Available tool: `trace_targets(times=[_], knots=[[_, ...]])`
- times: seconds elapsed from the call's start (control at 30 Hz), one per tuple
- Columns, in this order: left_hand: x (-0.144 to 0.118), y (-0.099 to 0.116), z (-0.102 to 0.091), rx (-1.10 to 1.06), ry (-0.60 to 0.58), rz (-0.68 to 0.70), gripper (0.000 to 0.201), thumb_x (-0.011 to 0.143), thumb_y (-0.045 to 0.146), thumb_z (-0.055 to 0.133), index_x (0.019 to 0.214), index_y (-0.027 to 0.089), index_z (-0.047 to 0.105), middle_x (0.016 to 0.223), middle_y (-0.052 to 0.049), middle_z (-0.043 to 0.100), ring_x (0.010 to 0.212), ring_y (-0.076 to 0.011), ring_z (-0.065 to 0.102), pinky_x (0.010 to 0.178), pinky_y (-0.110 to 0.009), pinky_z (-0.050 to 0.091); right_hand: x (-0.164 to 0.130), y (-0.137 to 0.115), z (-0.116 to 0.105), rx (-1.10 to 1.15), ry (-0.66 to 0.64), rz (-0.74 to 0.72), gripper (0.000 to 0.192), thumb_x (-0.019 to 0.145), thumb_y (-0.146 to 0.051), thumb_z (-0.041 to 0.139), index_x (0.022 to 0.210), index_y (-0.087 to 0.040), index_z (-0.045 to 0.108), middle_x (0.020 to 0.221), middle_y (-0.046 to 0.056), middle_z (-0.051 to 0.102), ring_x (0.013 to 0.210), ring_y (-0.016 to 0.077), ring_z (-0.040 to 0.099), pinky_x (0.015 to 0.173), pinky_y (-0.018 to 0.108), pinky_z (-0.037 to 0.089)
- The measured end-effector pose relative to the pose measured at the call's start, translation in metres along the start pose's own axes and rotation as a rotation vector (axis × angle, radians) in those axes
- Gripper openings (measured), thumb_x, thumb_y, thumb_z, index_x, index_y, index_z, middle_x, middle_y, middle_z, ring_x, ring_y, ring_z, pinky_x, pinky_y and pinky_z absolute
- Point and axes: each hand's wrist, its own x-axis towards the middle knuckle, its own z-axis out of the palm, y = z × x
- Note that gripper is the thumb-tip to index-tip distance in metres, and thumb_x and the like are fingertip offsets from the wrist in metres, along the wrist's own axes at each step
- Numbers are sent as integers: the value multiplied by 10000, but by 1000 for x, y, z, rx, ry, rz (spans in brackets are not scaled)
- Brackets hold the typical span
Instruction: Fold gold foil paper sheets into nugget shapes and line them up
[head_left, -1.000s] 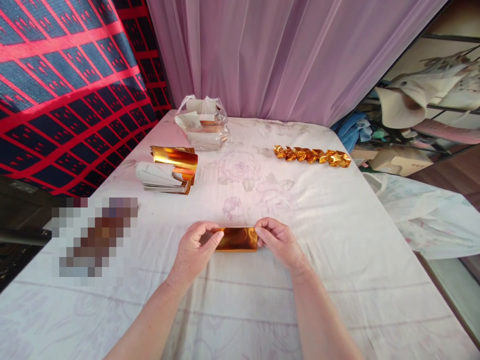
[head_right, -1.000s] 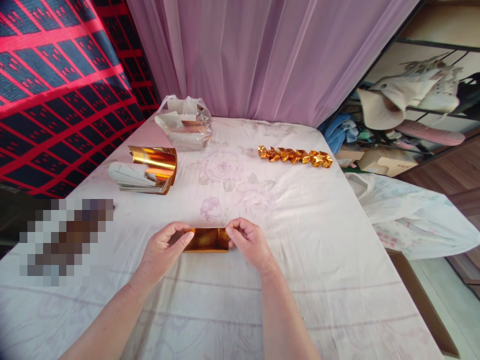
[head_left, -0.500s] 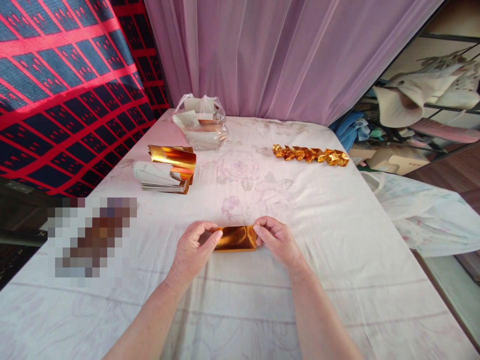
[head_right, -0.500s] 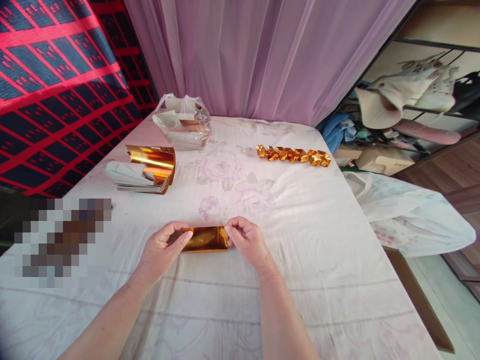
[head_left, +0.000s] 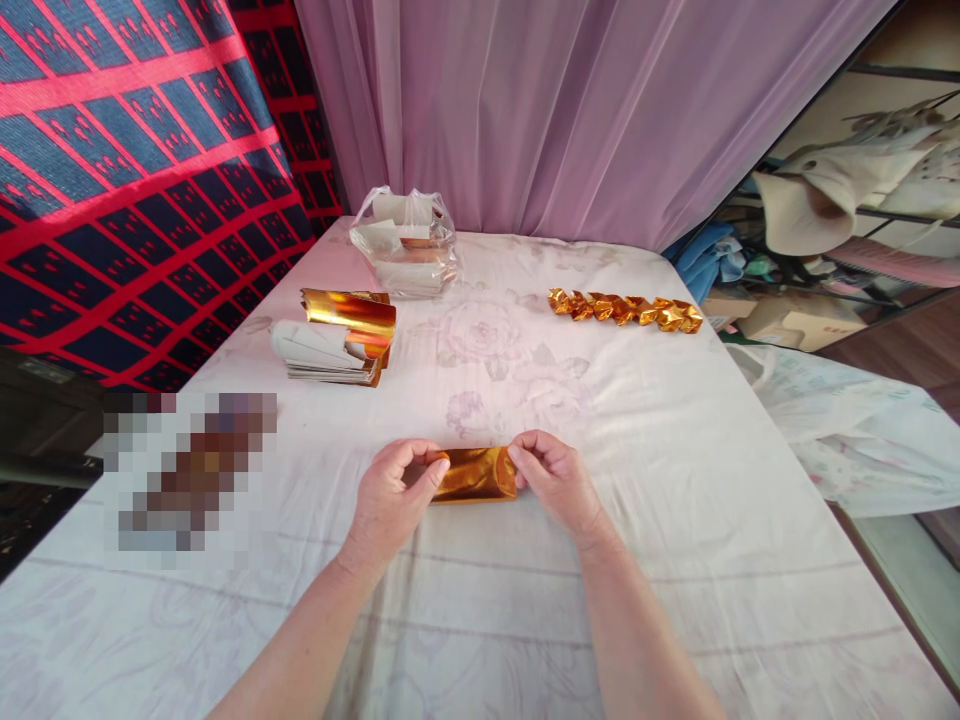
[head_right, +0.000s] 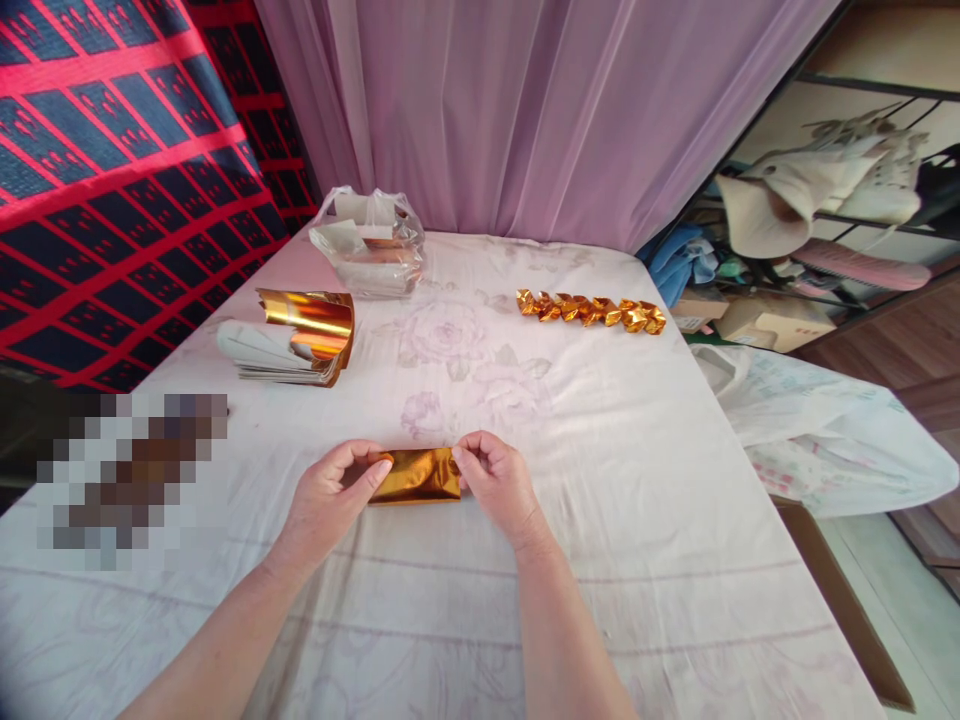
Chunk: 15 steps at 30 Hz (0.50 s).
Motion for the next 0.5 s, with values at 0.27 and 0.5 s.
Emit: trace_targets(times=[0.27, 0.5], knots=[[4, -2, 6, 276, 97, 116, 300, 768, 287, 645, 1064, 251, 674, 742, 3, 667, 814, -216, 612, 924, -430, 449, 0, 5, 9, -460, 204, -138, 207, 816, -370, 517, 712, -221, 616, 650, 20, 685, 588, 159, 631, 608, 270, 461], [6, -1, 8, 398, 48, 127, 315, 785, 251, 661, 1100, 255, 658, 723, 20, 669, 804, -213, 606, 920, -415, 423, 0, 11, 11, -634, 260, -165, 186, 830, -330, 516, 739, -227, 641, 737, 24, 702, 637, 161, 632, 622, 264, 428]])
